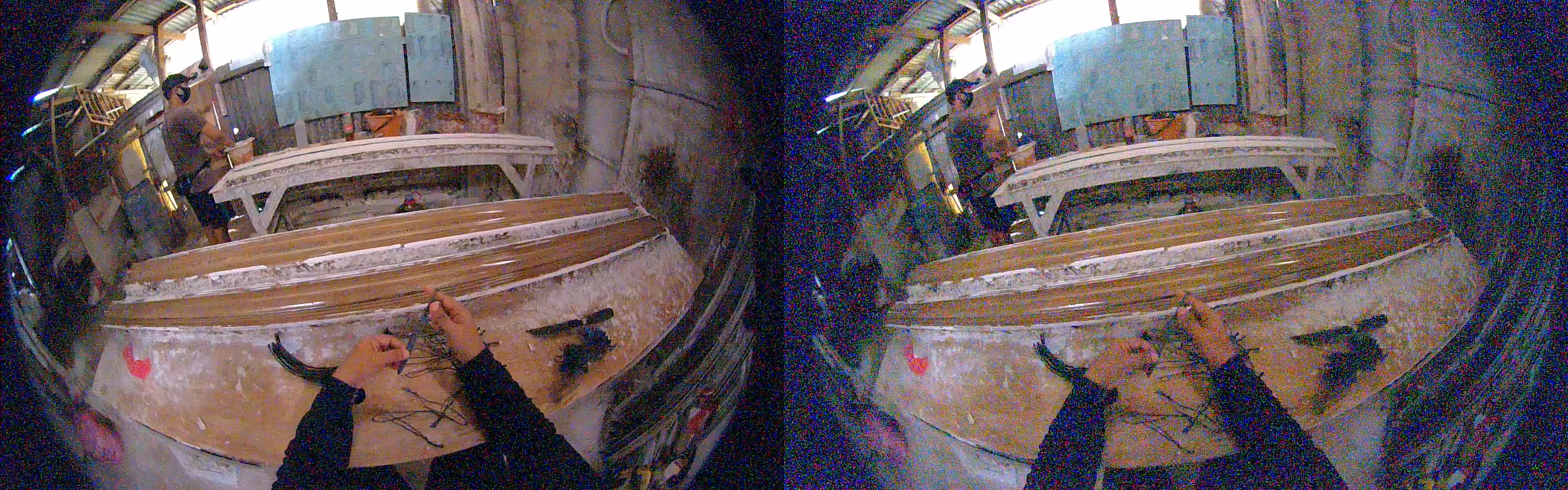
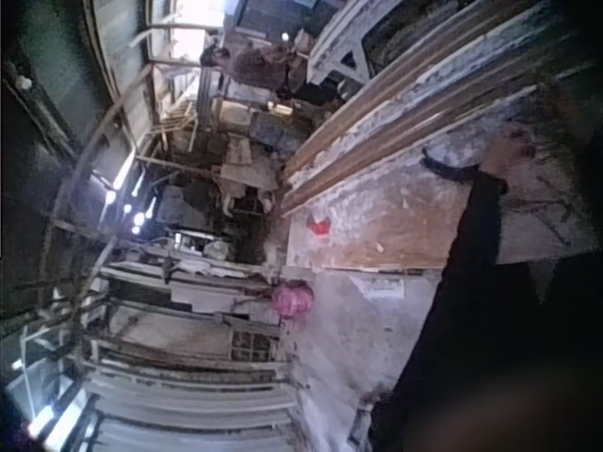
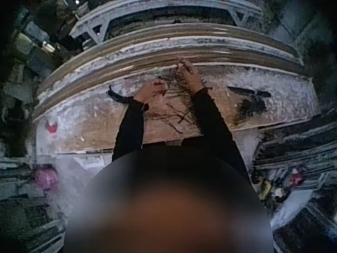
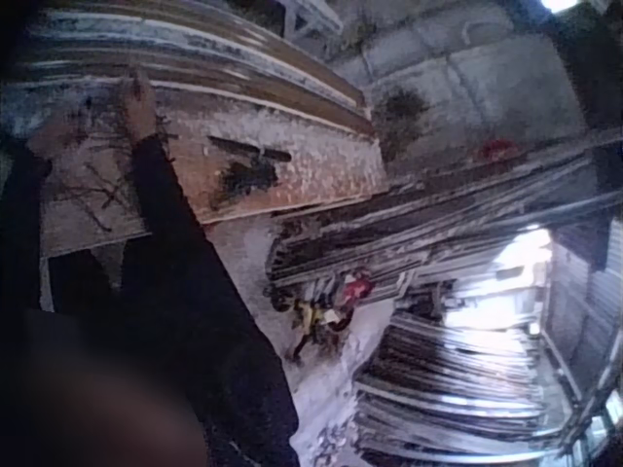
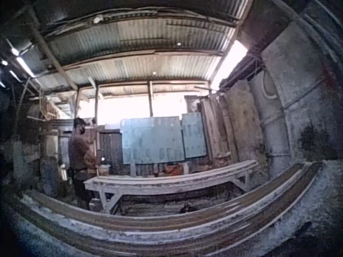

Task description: The person sorts and organizes black cables on a wooden workbench. They pick up individual cables, separate them, and place them into small piles. Another person in the background applies a white substance to a long wooden frame.

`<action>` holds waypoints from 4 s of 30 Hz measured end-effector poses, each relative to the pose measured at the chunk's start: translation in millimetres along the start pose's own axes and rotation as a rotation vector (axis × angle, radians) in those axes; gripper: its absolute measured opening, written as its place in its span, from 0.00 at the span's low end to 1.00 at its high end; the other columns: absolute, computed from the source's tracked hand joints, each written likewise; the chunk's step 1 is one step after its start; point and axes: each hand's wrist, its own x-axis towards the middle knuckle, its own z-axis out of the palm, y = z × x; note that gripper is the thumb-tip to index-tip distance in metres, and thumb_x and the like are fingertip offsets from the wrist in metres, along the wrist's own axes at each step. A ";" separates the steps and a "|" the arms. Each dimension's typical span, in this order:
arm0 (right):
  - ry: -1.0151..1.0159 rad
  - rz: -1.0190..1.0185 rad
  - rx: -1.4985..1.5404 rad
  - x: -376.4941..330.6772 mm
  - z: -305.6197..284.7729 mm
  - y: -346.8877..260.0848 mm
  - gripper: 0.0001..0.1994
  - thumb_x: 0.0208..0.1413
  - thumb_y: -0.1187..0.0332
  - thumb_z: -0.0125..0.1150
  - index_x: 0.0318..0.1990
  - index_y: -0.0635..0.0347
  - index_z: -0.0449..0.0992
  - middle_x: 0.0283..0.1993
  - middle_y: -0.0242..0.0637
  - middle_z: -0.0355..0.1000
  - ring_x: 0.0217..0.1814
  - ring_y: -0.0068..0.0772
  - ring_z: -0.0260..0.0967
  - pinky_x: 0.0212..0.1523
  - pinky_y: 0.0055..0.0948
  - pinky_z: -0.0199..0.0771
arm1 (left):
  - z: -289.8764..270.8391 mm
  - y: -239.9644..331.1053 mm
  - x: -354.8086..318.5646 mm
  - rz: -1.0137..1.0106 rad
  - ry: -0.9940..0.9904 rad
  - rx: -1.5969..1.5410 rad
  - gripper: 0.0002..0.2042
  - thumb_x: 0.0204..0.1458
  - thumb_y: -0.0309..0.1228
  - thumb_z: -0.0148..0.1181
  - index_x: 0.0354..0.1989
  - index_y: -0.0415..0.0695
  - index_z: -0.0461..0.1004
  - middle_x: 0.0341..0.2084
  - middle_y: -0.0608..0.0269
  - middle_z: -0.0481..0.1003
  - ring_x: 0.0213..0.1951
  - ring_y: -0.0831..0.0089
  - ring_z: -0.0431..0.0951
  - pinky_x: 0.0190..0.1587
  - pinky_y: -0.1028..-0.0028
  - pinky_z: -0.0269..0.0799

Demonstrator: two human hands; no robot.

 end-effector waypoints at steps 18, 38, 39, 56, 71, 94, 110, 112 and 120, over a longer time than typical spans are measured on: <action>-0.235 -0.566 -0.735 -12.5 22.5 10.1 0.11 0.38 0.76 0.60 0.32 0.54 0.74 0.31 0.37 0.65 0.35 0.38 0.64 0.34 0.31 0.66 | 0.5 -7.2 4.0 0.010 0.308 -0.461 0.05 0.46 0.31 0.56 0.29 0.44 0.72 0.24 0.72 0.72 0.25 0.83 0.70 0.30 0.82 0.66; -0.208 -0.586 -0.701 -16.1 23.1 11.5 0.05 0.42 0.71 0.59 0.29 0.56 0.73 0.29 0.36 0.68 0.34 0.36 0.67 0.35 0.30 0.68 | 1.4 -3.5 3.9 -0.031 0.257 -0.503 0.07 0.47 0.30 0.55 0.32 0.41 0.71 0.29 0.65 0.73 0.32 0.77 0.72 0.32 0.79 0.68; -0.198 -0.591 -0.666 -15.9 22.8 14.3 0.05 0.43 0.72 0.58 0.29 0.57 0.72 0.29 0.36 0.68 0.34 0.35 0.68 0.35 0.29 0.69 | 1.3 -2.9 3.9 -0.032 0.255 -0.477 0.07 0.47 0.30 0.55 0.32 0.41 0.71 0.29 0.66 0.73 0.31 0.78 0.72 0.32 0.79 0.68; -0.108 0.006 -0.029 -11.9 23.7 21.4 0.09 0.47 0.68 0.58 0.34 0.62 0.73 0.31 0.32 0.72 0.32 0.19 0.67 0.36 0.20 0.67 | 2.3 -9.7 7.9 0.082 0.252 -0.709 0.05 0.46 0.27 0.56 0.29 0.40 0.72 0.27 0.64 0.73 0.29 0.77 0.71 0.33 0.80 0.68; -0.314 -0.002 -0.111 -10.9 24.0 14.8 0.11 0.52 0.60 0.52 0.29 0.59 0.69 0.25 0.27 0.67 0.28 0.17 0.62 0.32 0.18 0.64 | 7.7 -11.1 8.2 0.174 0.277 -0.627 0.02 0.45 0.23 0.54 0.28 0.43 0.69 0.26 0.66 0.72 0.31 0.75 0.73 0.34 0.77 0.71; -0.136 0.048 0.089 -11.8 20.8 21.1 0.07 0.48 0.69 0.57 0.29 0.63 0.70 0.27 0.33 0.71 0.28 0.21 0.67 0.30 0.21 0.68 | 22.1 6.7 2.7 0.225 0.367 -0.567 0.05 0.41 0.21 0.58 0.24 0.42 0.67 0.22 0.63 0.72 0.25 0.74 0.73 0.25 0.77 0.72; 0.056 -0.695 -0.702 -25.8 31.2 -0.5 0.07 0.40 0.79 0.56 0.29 0.58 0.71 0.38 0.42 0.68 0.36 0.39 0.68 0.34 0.29 0.69 | 21.2 18.7 -2.6 0.163 0.354 -0.349 0.06 0.43 0.27 0.59 0.30 0.40 0.73 0.27 0.65 0.74 0.28 0.79 0.73 0.28 0.81 0.71; 0.004 -0.738 -0.698 -23.4 30.5 -0.5 0.08 0.40 0.80 0.55 0.29 0.58 0.71 0.39 0.43 0.68 0.36 0.40 0.68 0.34 0.30 0.69 | 17.9 17.3 -3.2 0.152 0.333 -0.309 0.06 0.44 0.27 0.58 0.31 0.40 0.73 0.27 0.65 0.74 0.29 0.79 0.73 0.28 0.81 0.71; 0.003 -0.712 -0.773 -20.0 28.4 -3.5 0.07 0.42 0.80 0.51 0.30 0.59 0.69 0.30 0.42 0.69 0.32 0.44 0.68 0.32 0.32 0.69 | 12.7 6.0 2.5 0.339 0.281 -0.179 0.08 0.45 0.27 0.57 0.34 0.40 0.73 0.29 0.65 0.74 0.29 0.82 0.72 0.28 0.83 0.69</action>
